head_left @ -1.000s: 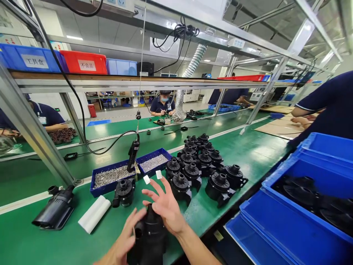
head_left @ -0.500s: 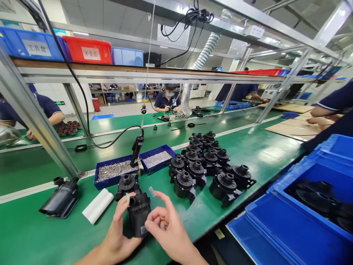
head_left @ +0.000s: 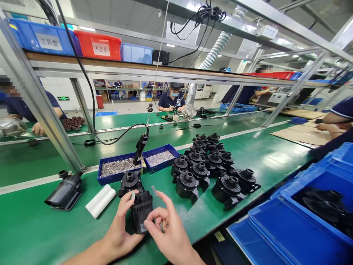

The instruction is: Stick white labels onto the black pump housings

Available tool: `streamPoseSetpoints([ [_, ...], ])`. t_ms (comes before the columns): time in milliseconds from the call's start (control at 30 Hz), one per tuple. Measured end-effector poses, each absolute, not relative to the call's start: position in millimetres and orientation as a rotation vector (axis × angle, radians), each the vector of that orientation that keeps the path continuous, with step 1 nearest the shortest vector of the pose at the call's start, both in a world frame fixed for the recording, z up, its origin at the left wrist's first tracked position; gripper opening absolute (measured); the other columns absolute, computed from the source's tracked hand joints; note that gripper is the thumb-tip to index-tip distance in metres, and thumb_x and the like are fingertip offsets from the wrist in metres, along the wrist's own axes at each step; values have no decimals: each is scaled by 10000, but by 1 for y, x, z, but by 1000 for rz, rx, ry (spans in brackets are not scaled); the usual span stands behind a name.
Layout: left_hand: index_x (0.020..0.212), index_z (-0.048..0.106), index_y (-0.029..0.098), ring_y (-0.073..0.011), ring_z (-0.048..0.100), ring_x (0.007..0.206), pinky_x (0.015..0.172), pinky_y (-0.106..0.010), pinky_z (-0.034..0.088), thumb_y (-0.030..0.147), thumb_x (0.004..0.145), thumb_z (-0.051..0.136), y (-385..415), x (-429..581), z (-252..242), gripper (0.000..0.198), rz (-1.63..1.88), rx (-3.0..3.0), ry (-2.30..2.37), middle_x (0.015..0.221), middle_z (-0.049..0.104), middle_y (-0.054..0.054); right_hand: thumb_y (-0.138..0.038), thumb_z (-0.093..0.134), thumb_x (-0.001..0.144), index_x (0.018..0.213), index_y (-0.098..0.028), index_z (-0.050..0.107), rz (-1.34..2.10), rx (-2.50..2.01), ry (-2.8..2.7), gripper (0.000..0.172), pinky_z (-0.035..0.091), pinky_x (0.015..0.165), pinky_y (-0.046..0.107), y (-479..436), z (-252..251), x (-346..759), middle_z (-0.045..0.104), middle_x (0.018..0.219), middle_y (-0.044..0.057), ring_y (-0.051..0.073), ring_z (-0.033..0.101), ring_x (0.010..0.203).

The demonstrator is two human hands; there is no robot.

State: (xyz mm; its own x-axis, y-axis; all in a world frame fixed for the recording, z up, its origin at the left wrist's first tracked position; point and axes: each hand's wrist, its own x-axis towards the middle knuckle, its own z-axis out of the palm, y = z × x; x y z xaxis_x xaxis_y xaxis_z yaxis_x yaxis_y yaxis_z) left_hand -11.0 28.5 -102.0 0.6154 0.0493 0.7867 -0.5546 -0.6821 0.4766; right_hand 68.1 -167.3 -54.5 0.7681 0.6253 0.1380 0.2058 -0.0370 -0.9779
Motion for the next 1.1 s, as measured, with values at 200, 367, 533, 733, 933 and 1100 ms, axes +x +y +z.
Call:
streamPoseSetpoints([
  [200, 1667, 334, 160, -386, 450, 1574, 1268, -611, 458, 87, 923, 803, 29, -11, -99, 883, 1029, 2083, -436, 1605, 471, -290, -185, 637, 1097, 1657, -271, 322, -395, -1742, -1201, 648, 588, 673, 317, -176, -78, 70, 805, 966, 11, 164, 651, 583],
  [367, 1662, 338, 173, -393, 461, 1562, 1258, -649, 456, 52, 917, 787, 25, -10, -98, 878, 1027, 2078, -418, 1598, 470, -288, -233, 672, 1011, 1704, -270, 197, -185, -1920, -966, 841, 618, 711, 362, -182, -73, 80, 781, 1063, 30, 191, 682, 655],
  [533, 1702, 304, 275, -397, 433, 1584, 1230, -687, 479, -65, 914, 700, 17, -14, -91, 945, 1065, 2116, -549, 1661, 409, -243, -236, 847, 770, 1742, -256, -16, 245, -2068, -870, 1300, 637, 772, 445, -163, -62, 74, 800, 995, 7, 332, 802, 834],
  [733, 1750, 230, 378, -522, 215, 1665, 1181, -866, 376, -9, 851, 864, 15, -21, -86, 1165, 1027, 2391, -604, 1812, 160, -238, -179, 672, 931, 1763, -299, 19, 15, -2003, -884, 1064, 643, 1018, 509, -163, -66, 99, 689, 1499, 141, 354, 757, 1234],
  [933, 1638, 484, 157, -322, 469, 1561, 1221, -475, 546, 64, 1054, 579, 17, -15, -97, 598, 1017, 2339, -812, 1591, 534, -217, -487, 747, 987, 1738, -190, 236, -689, -2045, -604, 956, 444, 1231, 682, -205, -44, 171, 594, 1536, 223, 429, 523, 1462],
  [1100, 1624, 502, 138, -296, 476, 1555, 1224, -455, 538, 90, 1078, 541, 17, -15, -99, 549, 949, 2378, -831, 1578, 546, -224, -561, 729, 978, 1542, -186, 485, -484, -1922, -424, 720, 535, 1135, 627, -223, -46, 190, 792, 1184, 153, 384, 732, 1190],
])
